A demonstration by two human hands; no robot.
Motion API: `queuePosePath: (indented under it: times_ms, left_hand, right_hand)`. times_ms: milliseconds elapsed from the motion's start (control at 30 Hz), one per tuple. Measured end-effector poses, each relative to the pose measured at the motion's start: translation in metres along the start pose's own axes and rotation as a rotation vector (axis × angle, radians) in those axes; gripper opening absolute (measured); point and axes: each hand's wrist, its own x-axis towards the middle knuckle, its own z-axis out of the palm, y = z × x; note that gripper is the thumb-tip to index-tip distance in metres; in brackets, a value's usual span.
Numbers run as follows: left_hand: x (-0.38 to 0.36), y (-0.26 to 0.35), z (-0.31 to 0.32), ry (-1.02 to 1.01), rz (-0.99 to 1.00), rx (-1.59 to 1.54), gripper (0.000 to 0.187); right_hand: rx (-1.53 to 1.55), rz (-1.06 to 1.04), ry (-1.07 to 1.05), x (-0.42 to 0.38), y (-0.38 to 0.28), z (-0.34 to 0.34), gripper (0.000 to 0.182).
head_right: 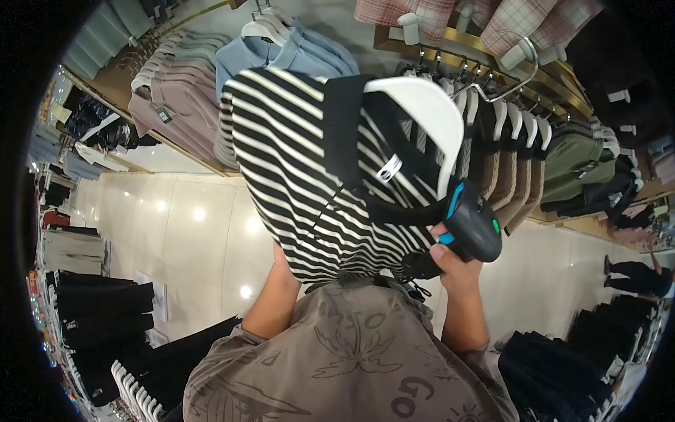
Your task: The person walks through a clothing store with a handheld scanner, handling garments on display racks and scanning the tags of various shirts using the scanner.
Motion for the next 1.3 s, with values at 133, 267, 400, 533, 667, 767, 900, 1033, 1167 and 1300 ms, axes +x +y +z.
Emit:
queuePosePath:
  times_ms: [133,267,400,533,667,767,900,1033,1167,1300]
  left_hand:
    - [-0.005,-0.001,-0.016,-0.306,-0.103,-0.151,0.061]
    - [-0.020,0.004,0.007,-0.151,0.003,0.368,0.092]
    - [-0.020,0.006,0.006,-0.291,0.047,0.551,0.078]
    - [-0.019,0.001,0.040,-0.160,0.064,0.557,0.063]
    - [-0.023,-0.005,0.050,-0.127,0.094,0.584,0.057]
    - [-0.025,-0.012,0.052,-0.111,0.200,0.573,0.054]
    - [-0.027,-0.015,0.057,-0.070,0.315,0.586,0.048]
    - [-0.024,-0.015,0.061,-0.007,0.348,0.594,0.042]
    - [-0.022,-0.019,0.061,-0.053,0.322,0.623,0.042]
    - [-0.024,-0.019,0.058,-0.117,0.240,0.728,0.041]
  right_hand:
    - [0.013,-0.041,0.075,0.010,-0.009,0.003,0.047]
    - [0.041,-0.020,0.159,0.012,-0.015,0.013,0.045]
    - [0.095,0.001,0.152,0.011,-0.013,0.014,0.048]
    - [0.056,-0.023,0.155,0.008,-0.011,0.012,0.048]
    - [0.051,-0.014,0.141,0.004,-0.011,0.006,0.048]
    - [0.046,-0.021,0.138,0.002,-0.010,0.006,0.048]
    - [0.040,-0.012,0.148,-0.001,-0.011,0.006,0.048]
    - [0.020,0.001,0.130,-0.003,-0.011,0.006,0.050]
    - [-0.018,0.028,0.108,-0.005,-0.009,0.004,0.052]
    - [-0.034,0.028,0.111,-0.008,-0.008,0.006,0.055]
